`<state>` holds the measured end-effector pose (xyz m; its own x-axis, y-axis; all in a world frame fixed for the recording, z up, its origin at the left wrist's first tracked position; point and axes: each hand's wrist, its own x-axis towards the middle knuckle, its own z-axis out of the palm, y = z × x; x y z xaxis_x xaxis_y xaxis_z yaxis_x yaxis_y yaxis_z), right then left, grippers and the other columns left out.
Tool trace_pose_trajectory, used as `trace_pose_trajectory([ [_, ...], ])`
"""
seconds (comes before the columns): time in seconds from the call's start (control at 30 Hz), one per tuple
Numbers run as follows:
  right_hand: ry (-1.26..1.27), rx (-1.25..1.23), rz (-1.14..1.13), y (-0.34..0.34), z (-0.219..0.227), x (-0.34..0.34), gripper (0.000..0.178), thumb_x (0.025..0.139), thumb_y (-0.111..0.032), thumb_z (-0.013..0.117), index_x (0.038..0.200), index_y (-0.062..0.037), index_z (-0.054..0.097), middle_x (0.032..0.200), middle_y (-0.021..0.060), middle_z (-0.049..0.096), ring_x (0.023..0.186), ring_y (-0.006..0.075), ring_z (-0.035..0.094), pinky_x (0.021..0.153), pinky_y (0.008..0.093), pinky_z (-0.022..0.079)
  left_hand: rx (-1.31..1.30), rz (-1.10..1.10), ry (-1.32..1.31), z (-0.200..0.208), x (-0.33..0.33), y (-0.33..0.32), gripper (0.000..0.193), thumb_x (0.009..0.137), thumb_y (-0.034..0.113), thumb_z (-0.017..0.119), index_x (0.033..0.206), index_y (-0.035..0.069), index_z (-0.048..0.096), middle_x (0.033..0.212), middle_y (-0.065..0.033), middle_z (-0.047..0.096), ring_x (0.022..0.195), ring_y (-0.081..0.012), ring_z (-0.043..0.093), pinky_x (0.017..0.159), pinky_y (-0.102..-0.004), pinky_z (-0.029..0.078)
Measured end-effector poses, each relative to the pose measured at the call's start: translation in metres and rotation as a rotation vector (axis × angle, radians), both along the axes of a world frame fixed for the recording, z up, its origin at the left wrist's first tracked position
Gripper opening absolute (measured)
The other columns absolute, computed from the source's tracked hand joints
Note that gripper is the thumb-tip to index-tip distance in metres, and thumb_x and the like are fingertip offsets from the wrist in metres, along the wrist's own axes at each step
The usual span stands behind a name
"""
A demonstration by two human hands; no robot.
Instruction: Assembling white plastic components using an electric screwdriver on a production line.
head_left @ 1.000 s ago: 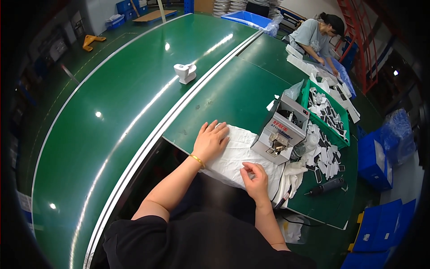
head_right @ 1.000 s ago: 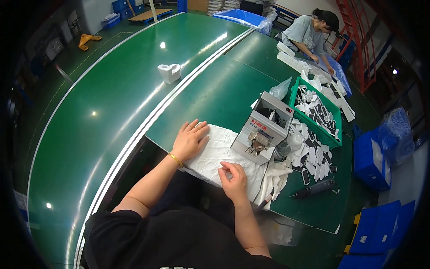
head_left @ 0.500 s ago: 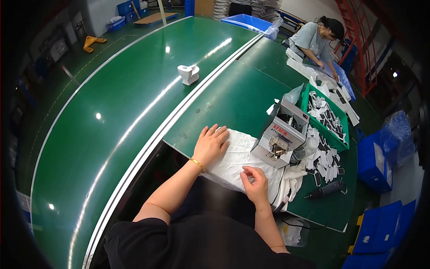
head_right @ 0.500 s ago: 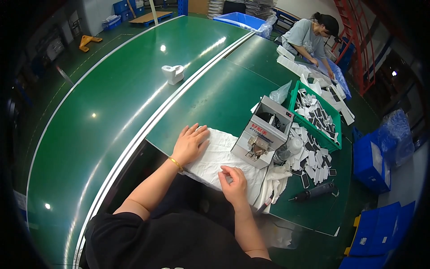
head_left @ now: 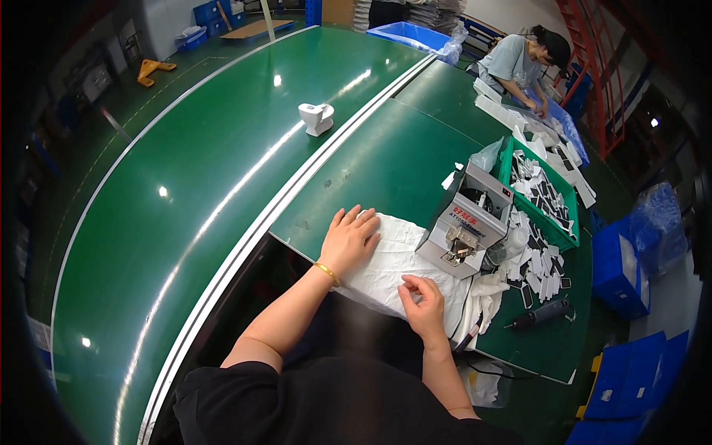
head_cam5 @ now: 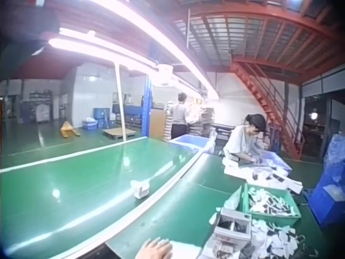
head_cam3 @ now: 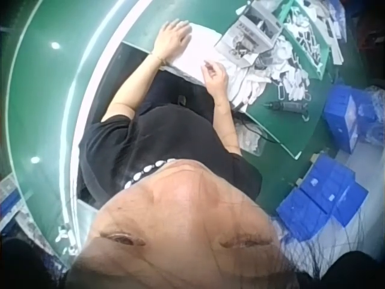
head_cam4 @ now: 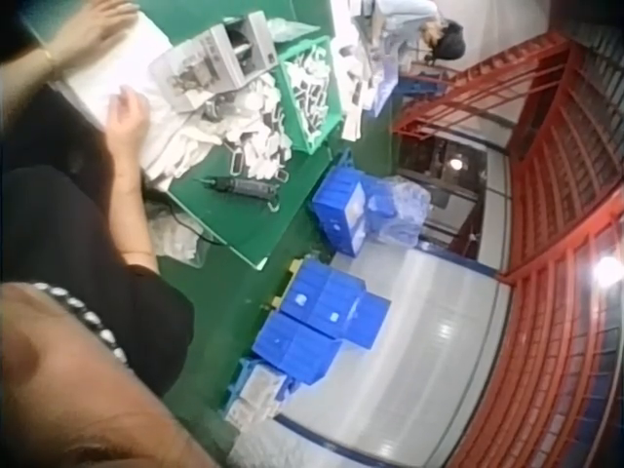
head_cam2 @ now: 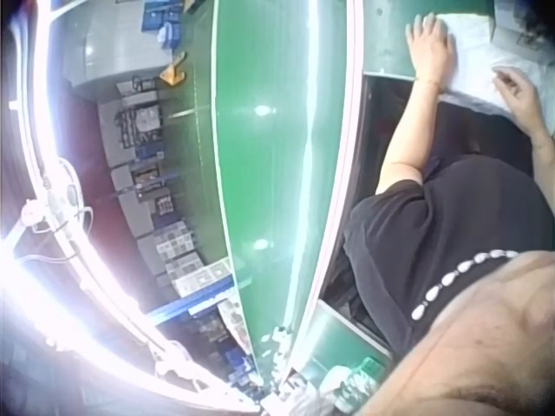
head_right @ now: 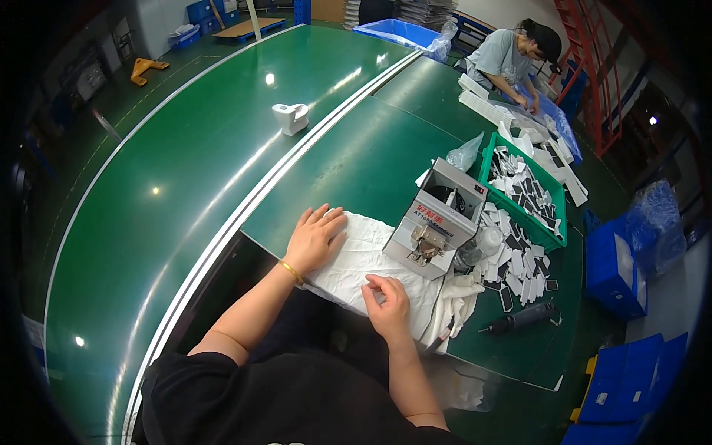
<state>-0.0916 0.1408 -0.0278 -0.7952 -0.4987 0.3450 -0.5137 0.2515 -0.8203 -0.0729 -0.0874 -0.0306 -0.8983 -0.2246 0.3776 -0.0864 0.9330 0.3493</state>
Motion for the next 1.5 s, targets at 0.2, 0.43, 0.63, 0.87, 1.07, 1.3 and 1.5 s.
trace_pose_trajectory([
  [0.2, 0.003, 0.001, 0.008, -0.003, 0.0, -0.002, 0.018, 0.083, -0.008, 0.073, 0.1, -0.0027, 0.069, 0.083, 0.008, 0.067, 0.078, 0.0224, 0.062, 0.074, 0.0333, 0.051, -0.001, 0.002, 0.016, 0.0, 0.0, -0.003, 0.038, 0.095, 0.03, 0.056, 0.128, 0.011, 0.062, 0.142, -0.0071, 0.055, 0.137, -0.0304, 0.044, 0.116, -0.048, 0.028],
  [0.43, -0.021, 0.016, -0.019, 0.005, -0.021, -0.005, 0.021, 0.085, -0.005, 0.069, 0.106, -0.0011, 0.068, 0.09, 0.0106, 0.065, 0.08, 0.0211, 0.061, 0.074, 0.0324, 0.05, -0.013, -0.05, -0.012, -0.003, -0.008, -0.003, 0.035, 0.092, 0.026, 0.057, 0.121, 0.007, 0.062, 0.138, -0.0101, 0.057, 0.136, -0.0316, 0.044, 0.114, -0.0506, 0.03],
  [0.63, -0.042, 0.048, 0.035, 0.008, -0.019, -0.007, 0.022, 0.09, -0.006, 0.067, 0.111, 0.0, 0.067, 0.091, 0.0042, 0.064, 0.077, 0.0114, 0.055, 0.073, 0.0258, 0.047, 0.081, -0.017, 0.089, -0.012, -0.002, 0.0, 0.036, 0.094, 0.03, 0.056, 0.122, 0.008, 0.061, 0.139, -0.0086, 0.056, 0.136, -0.0319, 0.044, 0.116, -0.0504, 0.028],
  [0.87, -0.026, 0.054, 0.026, 0.004, -0.017, -0.004, 0.022, 0.09, -0.007, 0.067, 0.112, -0.0001, 0.067, 0.091, 0.0037, 0.064, 0.077, 0.0109, 0.054, 0.073, 0.0254, 0.046, 0.085, -0.008, 0.098, -0.013, 0.002, -0.001, 0.035, 0.095, 0.031, 0.057, 0.122, 0.009, 0.061, 0.138, -0.0081, 0.057, 0.135, -0.0319, 0.044, 0.116, -0.0501, 0.028],
  [1.07, -0.094, 0.079, 0.02, 0.003, -0.01, -0.002, 0.022, 0.089, -0.007, 0.066, 0.11, 0.0004, 0.066, 0.091, 0.0087, 0.062, 0.082, 0.0189, 0.057, 0.076, 0.0315, 0.047, 0.077, -0.012, 0.074, -0.012, -0.001, -0.003, 0.036, 0.095, 0.031, 0.056, 0.123, 0.009, 0.061, 0.138, -0.008, 0.057, 0.136, -0.0315, 0.044, 0.116, -0.0499, 0.027],
  [1.3, -0.088, 0.065, 0.026, 0.004, -0.008, -0.003, 0.022, 0.089, -0.008, 0.066, 0.109, 0.0006, 0.066, 0.091, 0.0089, 0.062, 0.082, 0.0193, 0.057, 0.077, 0.032, 0.047, 0.065, -0.008, 0.079, -0.011, -0.002, -0.002, 0.038, 0.095, 0.031, 0.056, 0.126, 0.01, 0.061, 0.14, -0.0076, 0.056, 0.137, -0.0304, 0.043, 0.118, -0.0496, 0.025],
  [1.5, -0.094, 0.061, 0.026, 0.005, -0.01, -0.001, 0.021, 0.089, -0.007, 0.066, 0.109, 0.0009, 0.067, 0.091, 0.0092, 0.062, 0.082, 0.0195, 0.057, 0.077, 0.0322, 0.047, 0.065, -0.004, 0.053, -0.009, 0.002, 0.0, 0.038, 0.095, 0.032, 0.056, 0.126, 0.01, 0.061, 0.141, -0.0072, 0.055, 0.137, -0.0294, 0.043, 0.118, -0.0489, 0.025],
])
